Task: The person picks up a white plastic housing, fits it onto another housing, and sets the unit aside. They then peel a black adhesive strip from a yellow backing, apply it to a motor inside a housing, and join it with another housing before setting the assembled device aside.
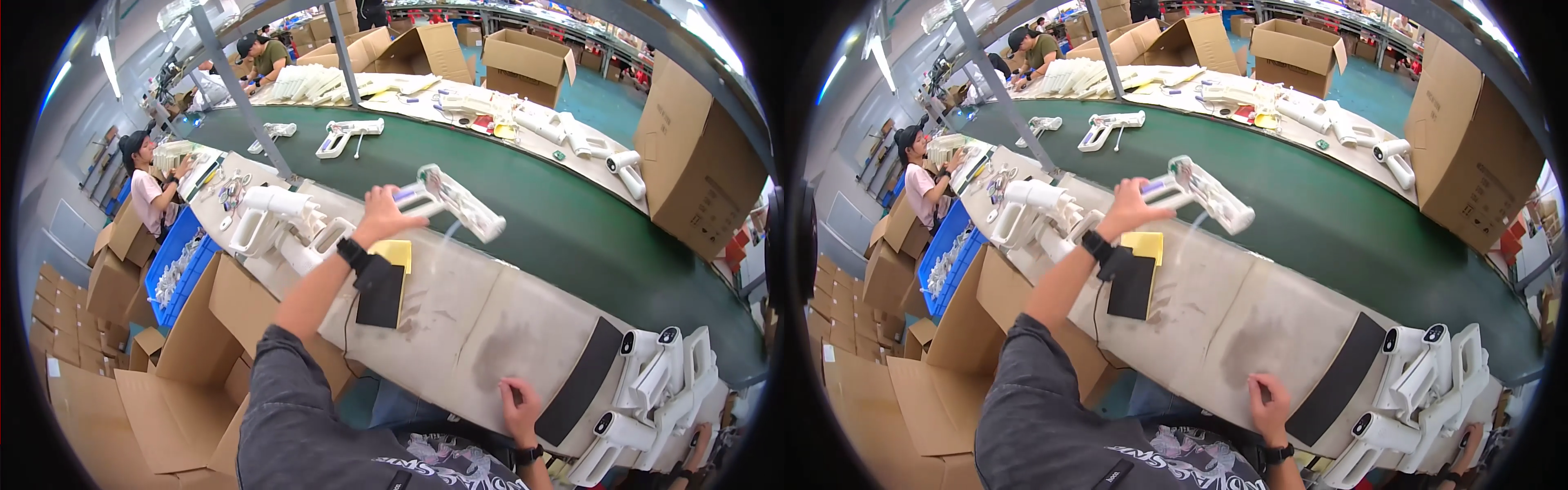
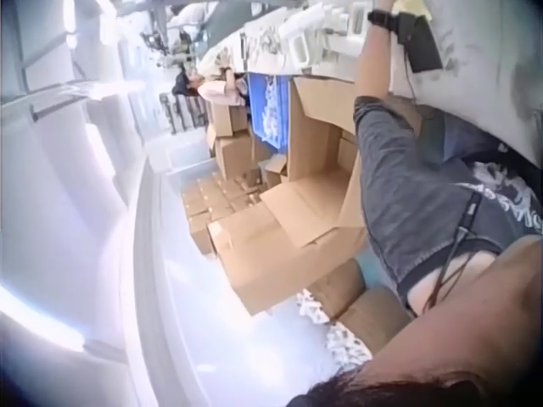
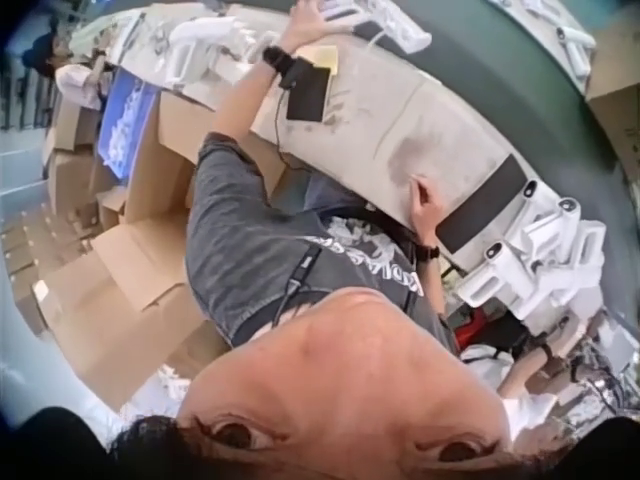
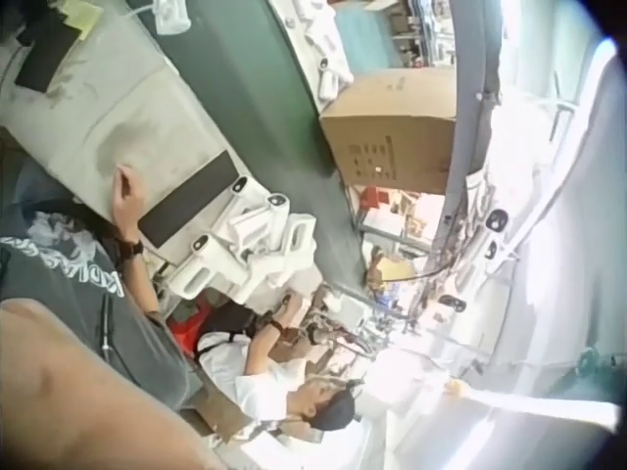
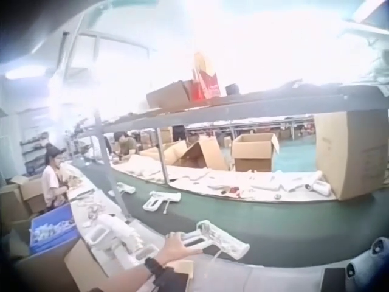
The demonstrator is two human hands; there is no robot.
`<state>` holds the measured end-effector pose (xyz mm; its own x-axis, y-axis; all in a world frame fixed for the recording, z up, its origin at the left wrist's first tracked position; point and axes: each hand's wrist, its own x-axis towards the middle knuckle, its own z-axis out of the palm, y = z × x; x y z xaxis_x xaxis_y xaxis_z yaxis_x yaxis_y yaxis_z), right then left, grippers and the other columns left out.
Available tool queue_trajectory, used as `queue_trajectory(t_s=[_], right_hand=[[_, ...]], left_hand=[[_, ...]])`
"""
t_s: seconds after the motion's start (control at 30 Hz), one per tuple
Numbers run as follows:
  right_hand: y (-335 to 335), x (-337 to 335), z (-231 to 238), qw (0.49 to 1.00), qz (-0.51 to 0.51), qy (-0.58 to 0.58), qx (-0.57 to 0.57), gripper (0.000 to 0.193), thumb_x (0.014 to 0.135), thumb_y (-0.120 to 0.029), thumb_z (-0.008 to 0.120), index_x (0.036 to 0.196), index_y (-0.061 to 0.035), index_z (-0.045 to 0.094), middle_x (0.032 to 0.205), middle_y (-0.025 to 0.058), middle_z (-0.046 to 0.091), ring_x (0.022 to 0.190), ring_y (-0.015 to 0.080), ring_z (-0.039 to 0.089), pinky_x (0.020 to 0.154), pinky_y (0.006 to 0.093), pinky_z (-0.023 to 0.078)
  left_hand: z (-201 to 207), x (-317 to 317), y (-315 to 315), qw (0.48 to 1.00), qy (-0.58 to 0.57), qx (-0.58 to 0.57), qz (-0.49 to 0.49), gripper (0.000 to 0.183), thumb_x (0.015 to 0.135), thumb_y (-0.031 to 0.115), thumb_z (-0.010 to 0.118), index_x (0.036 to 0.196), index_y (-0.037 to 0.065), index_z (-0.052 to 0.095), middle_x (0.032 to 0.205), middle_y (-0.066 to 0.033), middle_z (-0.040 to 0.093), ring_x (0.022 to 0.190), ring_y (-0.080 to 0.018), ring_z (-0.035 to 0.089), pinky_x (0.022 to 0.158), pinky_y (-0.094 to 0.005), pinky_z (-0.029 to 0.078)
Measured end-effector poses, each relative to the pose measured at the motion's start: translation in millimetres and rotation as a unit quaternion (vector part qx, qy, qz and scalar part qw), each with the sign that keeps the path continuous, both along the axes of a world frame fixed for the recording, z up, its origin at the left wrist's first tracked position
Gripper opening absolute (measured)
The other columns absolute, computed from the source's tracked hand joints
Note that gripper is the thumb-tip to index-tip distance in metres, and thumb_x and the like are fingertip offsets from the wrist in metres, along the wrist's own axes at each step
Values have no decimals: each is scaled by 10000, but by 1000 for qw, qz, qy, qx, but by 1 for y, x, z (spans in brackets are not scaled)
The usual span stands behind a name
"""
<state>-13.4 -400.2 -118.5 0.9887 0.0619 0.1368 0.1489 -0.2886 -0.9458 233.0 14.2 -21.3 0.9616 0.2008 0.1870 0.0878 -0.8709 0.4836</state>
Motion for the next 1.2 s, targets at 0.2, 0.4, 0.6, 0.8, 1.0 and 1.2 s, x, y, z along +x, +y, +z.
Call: queue_trajectory(t_s=[0.2, 0.4, 0.6, 0.8, 1.0, 1.2], right_hand=[[-2, 1, 5, 1000, 22, -12, -13, 98, 915, -24, 713, 1013, -18, 716, 886, 78, 696, 746, 148, 617, 700, 267, 496], [-4, 0, -20, 998, 16, 26, 53, 93, 928, -25, 704, 1020, -14, 716, 889, 48, 678, 779, 110, 609, 704, 254, 489], [-2, -2, -7, 996, 18, 42, 74, 108, 931, -24, 702, 1037, -13, 721, 879, 45, 670, 790, 101, 607, 707, 240, 482], [-2, 0, -6, 997, 25, 54, 55, 109, 932, -31, 704, 1038, -13, 724, 896, 49, 682, 804, 102, 614, 712, 241, 483], [-1, 0, -12, 998, 13, 29, 58, 116, 928, -36, 709, 1041, -17, 727, 890, 53, 694, 777, 102, 611, 692, 248, 482], [-1, 0, 1, 999, 34, 23, 2, 118, 937, -30, 693, 1045, 9, 721, 911, 54, 707, 817, 100, 640, 726, 241, 499]], left_hand=[[-24, -117, -77, 997, -8, -67, -47, 1007, 628, 516, 905, 1342, -62, 491, 1275, -228, 511, 1211, -378, 475, 1078, -448, 398], [-68, -182, -130, 997, -40, -61, 3, 951, 619, 406, 906, 1340, -30, 466, 1223, -184, 456, 1155, -353, 412, 1039, -449, 376], [-91, -214, -168, 995, -64, -63, 45, 996, 650, 431, 899, 1394, -27, 420, 1262, -193, 438, 1180, -376, 401, 1049, -488, 356], [-82, -249, -172, 999, 21, -36, 19, 976, 734, 473, 846, 1434, -25, 383, 1360, -209, 392, 1256, -397, 393, 1055, -556, 330], [-82, -217, -98, 994, -72, -17, 80, 947, 794, 562, 789, 1460, 24, 385, 1378, -192, 416, 1294, -401, 397, 1055, -568, 338], [-87, -184, -52, 977, 72, 11, 199, 1002, 770, 555, 822, 1465, -7, 371, 1387, -224, 461, 1294, -435, 430, 1059, -532, 388]])
